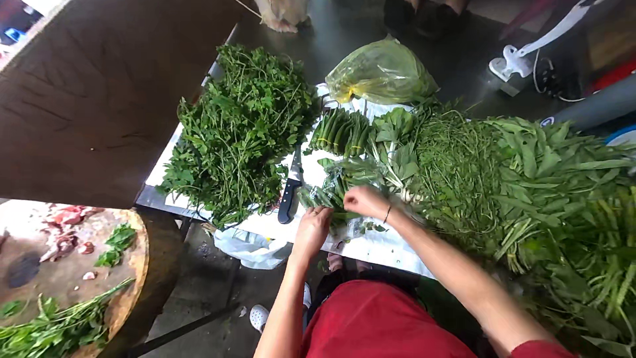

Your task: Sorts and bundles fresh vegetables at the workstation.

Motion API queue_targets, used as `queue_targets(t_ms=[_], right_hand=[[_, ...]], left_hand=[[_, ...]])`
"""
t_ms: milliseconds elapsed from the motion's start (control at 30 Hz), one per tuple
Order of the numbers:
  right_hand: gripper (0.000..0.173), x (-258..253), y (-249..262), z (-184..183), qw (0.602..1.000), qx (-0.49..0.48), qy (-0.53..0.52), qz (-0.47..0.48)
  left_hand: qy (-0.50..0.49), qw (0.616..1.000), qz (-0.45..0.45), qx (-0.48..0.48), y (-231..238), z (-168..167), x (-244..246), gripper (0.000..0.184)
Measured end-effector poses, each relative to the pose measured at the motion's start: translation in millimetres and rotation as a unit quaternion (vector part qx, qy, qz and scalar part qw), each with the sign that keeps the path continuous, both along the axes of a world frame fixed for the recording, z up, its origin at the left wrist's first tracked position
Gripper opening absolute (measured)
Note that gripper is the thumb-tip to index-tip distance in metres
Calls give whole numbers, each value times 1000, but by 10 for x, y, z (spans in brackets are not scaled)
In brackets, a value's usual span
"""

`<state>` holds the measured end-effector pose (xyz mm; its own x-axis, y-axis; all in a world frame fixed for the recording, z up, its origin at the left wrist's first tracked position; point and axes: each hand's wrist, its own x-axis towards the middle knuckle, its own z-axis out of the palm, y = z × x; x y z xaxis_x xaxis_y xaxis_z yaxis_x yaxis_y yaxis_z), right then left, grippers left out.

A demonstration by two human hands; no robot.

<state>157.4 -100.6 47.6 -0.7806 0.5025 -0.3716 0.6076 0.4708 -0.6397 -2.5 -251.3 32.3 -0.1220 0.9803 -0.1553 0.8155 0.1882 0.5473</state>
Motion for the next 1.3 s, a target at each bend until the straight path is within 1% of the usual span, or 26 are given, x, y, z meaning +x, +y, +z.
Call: queue_targets(t_ms=[33,67,133,167,200,233,267,300,333,367,400,433,500,567,600,667,733,800,867,900,933,1000,1067,1133,1200,1300], right_hand=[[26,15,-137,-118,997,10,-55,46],[30,41,-241,-232,994,25,-82,65],[31,125,-344,-356,996,51,-66,33],[32,173,-369,-332,998,53,-42,-4],[32,217,-403,-279,998,50,-10,-48],[32,240,-454,-211,995,41,28,-88],[33,237,-523,-136,991,25,67,-110],[34,215,-606,-59,989,-2,98,-108],[35,184,-692,-5,988,-32,122,-84],[37,148,-757,27,987,-58,139,-49],[38,115,-778,38,985,-77,152,-20],[37,90,-745,35,984,-87,157,-12],[32,90,-558,-28,986,-84,131,-58],[28,117,-350,-179,990,-62,63,-108],[26,117,-297,-245,992,-54,36,-108],[26,55,-320,-318,996,-49,12,-67],[30,-73,-481,-351,999,-50,-9,-16],[35,-192,-656,-372,999,-37,-37,5],[40,-246,-758,-327,998,-28,-59,-1],[41,-250,-770,-300,998,-23,-54,-16],[41,-250,-767,-270,998,-11,-41,-38],[39,-287,-715,-247,995,49,-20,-88],[38,-384,-608,-311,990,85,-33,-108],[38,-498,-533,-336,989,94,-56,-101],[36,-582,-488,-276,989,84,-86,-84],[32,-572,-394,-231,987,49,-125,-87]], left_hand=[[20,999,3,-30,20,-39,33,28],[34,998,16,-58,24,-71,48,29],[43,995,48,-79,-6,-109,26,31],[33,996,64,-61,-40,-114,16,32],[5,996,83,-25,-88,-113,17,34],[-43,993,108,13,-132,-106,30,40],[-117,982,139,42,-165,-93,61,46],[-207,961,171,64,-189,-77,118,49],[-303,927,203,87,-204,-70,195,45],[-385,887,232,107,-211,-74,268,36],[-446,847,261,127,-215,-79,317,29],[-484,812,292,146,-224,-75,324,26],[-531,744,363,181,-288,-33,244,22],[-544,691,428,207,-400,30,97,23],[-542,675,452,216,-460,61,18,24],[-541,654,474,233,-566,91,-126,25],[-542,648,478,243,-638,115,-201,24],[-545,645,473,252,-651,126,-200,21],[-551,647,463,253,-640,137,-144,21],[-553,648,461,249,-628,150,-104,21],[-555,651,458,242,-616,160,-64,20],[-559,658,452,226,-584,166,9,19],[-565,666,439,213,-557,153,87,19],[-574,679,414,198,-512,157,143,18],[-591,688,383,177,-459,163,176,18],[-624,673,364,158,-385,191,243,21]])
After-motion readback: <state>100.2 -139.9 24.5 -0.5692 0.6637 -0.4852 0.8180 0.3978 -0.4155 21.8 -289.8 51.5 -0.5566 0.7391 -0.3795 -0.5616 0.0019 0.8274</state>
